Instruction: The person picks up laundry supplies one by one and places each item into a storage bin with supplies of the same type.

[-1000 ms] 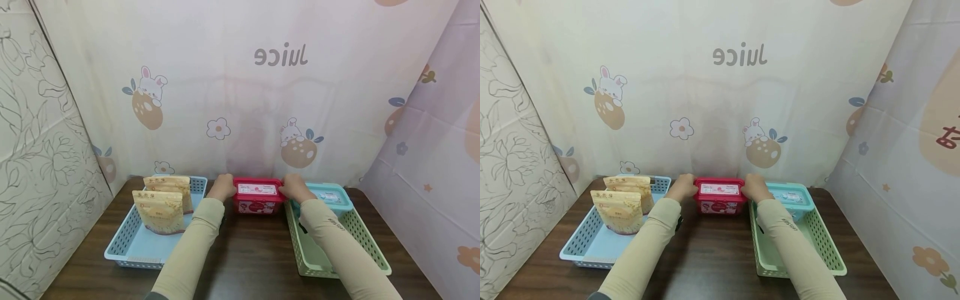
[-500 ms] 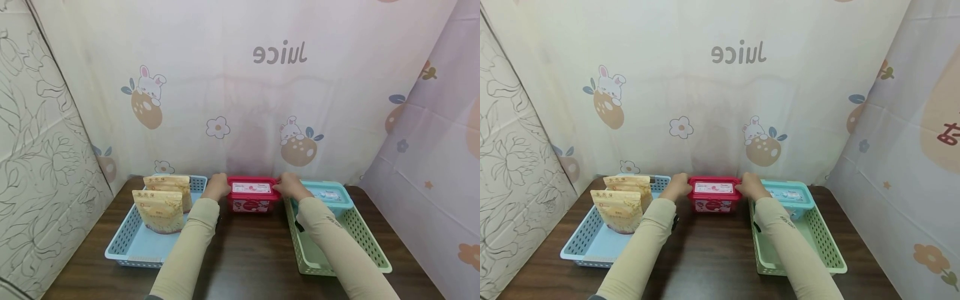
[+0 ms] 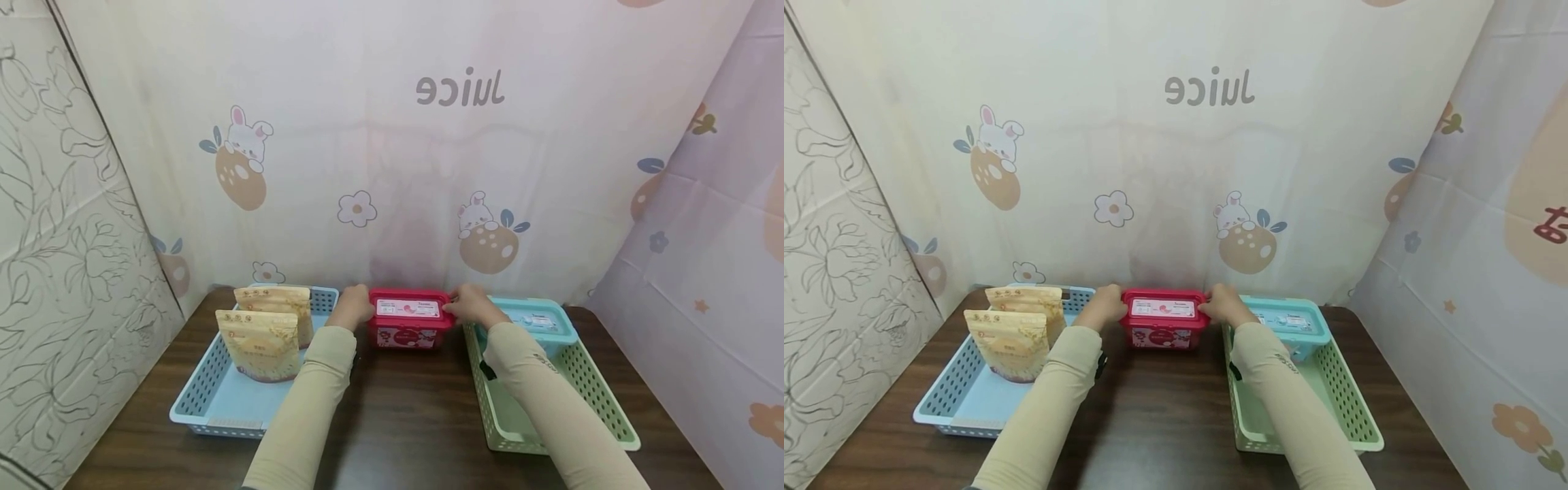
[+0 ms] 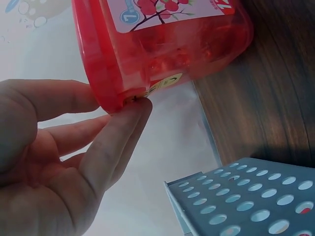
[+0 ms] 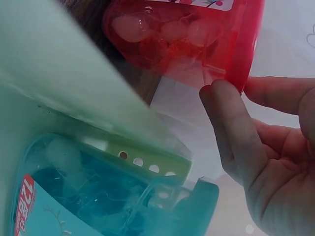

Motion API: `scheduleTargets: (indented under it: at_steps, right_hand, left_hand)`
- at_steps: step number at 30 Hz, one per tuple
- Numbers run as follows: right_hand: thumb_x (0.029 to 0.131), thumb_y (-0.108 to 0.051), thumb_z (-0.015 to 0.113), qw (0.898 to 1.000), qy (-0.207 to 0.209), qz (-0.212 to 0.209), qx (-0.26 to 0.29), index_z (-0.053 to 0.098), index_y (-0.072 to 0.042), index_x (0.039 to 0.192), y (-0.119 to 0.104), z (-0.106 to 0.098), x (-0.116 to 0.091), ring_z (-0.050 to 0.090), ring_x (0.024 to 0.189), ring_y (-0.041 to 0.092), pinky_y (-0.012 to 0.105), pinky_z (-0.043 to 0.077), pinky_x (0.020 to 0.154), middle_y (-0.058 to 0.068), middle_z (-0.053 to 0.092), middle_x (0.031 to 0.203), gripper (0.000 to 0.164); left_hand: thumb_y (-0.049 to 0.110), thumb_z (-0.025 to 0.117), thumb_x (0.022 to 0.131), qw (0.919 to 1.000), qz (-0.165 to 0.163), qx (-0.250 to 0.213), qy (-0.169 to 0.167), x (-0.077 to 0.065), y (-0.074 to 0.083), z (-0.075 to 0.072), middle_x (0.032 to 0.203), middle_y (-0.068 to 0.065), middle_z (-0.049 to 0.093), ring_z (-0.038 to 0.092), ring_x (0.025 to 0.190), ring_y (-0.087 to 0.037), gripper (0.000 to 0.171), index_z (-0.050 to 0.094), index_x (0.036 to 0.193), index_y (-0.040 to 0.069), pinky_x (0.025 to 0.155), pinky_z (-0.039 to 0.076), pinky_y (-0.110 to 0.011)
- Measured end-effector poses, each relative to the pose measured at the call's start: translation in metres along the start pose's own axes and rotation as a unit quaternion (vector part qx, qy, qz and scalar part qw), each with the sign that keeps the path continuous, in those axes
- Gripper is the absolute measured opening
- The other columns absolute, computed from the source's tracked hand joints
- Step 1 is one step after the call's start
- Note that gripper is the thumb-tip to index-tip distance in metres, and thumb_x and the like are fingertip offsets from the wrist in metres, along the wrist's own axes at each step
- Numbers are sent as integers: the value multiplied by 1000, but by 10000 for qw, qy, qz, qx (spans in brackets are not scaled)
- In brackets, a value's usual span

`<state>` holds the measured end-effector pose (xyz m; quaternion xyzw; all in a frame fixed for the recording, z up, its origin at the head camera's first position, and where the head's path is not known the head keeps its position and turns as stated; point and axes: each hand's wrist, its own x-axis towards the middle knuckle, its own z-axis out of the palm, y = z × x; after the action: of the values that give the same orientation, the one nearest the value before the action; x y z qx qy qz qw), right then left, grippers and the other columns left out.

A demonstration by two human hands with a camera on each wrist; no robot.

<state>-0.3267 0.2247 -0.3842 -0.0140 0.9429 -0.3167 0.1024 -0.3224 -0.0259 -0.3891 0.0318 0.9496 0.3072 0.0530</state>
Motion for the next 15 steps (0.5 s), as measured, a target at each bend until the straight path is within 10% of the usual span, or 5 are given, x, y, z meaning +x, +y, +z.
scheduleTargets:
  at_steps: [15]
  right_hand:
    - [99, -13, 64, 9993, -282, 244, 38, 54, 12, 131, 0, 1, 6, 70, 79, 23, 34, 61, 67, 23, 66, 110, 42]
  left_hand:
    - [8, 70, 92, 9996, 135, 226, 49, -6, -1, 1, 111, -18, 67, 65, 101, -31, 32, 66, 121, -4, 90, 56, -46]
